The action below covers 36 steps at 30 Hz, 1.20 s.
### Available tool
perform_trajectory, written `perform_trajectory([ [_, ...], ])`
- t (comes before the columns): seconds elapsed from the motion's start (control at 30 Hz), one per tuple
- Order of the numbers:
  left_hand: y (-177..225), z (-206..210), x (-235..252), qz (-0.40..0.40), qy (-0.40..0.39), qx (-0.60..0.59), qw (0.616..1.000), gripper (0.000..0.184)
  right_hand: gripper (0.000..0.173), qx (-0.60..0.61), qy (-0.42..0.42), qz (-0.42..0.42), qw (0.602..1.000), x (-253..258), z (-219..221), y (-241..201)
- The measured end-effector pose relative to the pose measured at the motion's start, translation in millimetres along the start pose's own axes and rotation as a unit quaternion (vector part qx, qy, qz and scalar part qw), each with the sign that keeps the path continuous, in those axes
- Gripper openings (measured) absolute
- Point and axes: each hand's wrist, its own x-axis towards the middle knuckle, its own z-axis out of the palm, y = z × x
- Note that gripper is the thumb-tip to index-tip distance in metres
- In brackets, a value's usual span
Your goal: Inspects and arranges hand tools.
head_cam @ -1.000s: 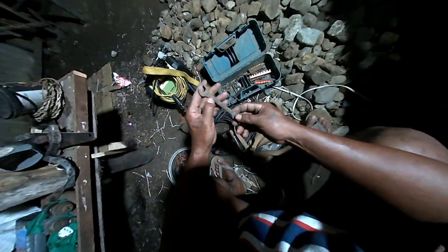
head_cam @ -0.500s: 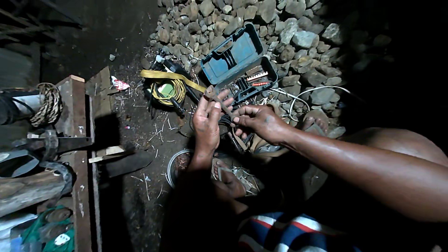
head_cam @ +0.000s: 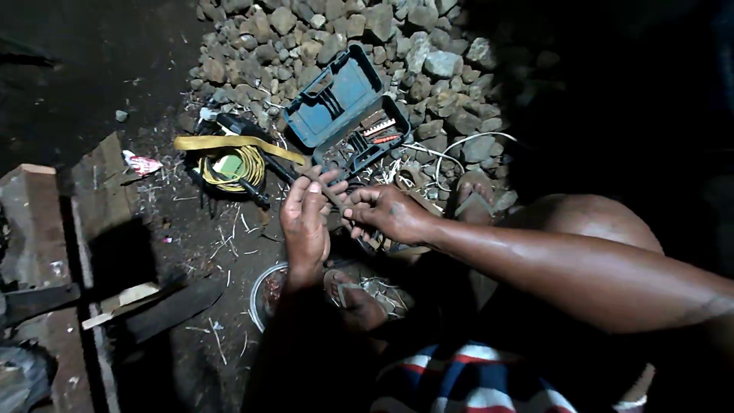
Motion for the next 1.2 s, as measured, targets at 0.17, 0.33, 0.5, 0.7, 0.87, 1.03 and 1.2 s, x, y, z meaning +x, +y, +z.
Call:
perform_trajectory([
  [0.17, -14, -5, 7, -0.022, 0.005, -0.005, 1.0, 0.034, 0.021, -0.08, -0.013, 0.042, 0.996, 0, -7, 1],
  [0.33, -19, -16, 17, -0.036, 0.021, -0.008, 0.999, 0.032, 0.035, -0.476, -0.101, -0.027, 0.873, -5, -21, 8],
  [0.5, -27, -24, 28, -0.053, 0.051, 0.018, 0.997, 0.032, 0.023, -0.586, -0.261, 0.09, 0.762, -23, -28, -3],
  [0.7, -49, -31, 37, -0.109, 0.062, 0.078, 0.989, 0.034, 0.018, -0.58, -0.27, 0.118, 0.76, -20, -44, -9],
  [0.87, -74, -30, 52, -0.131, 0.059, 0.206, 0.968, 0.034, 0.027, -0.568, -0.255, 0.097, 0.777, -22, -58, -9],
  [1.03, -116, -19, 91, -0.192, 0.04, 0.331, 0.923, 0.031, 0.032, -0.558, -0.243, 0.065, 0.79, -20, -69, -10],
  [1.2, -165, 11, 183, -0.124, -0.139, 0.477, 0.859, 0.035, 0.03, -0.565, -0.205, 0.034, 0.799, -19, -75, -8],
])
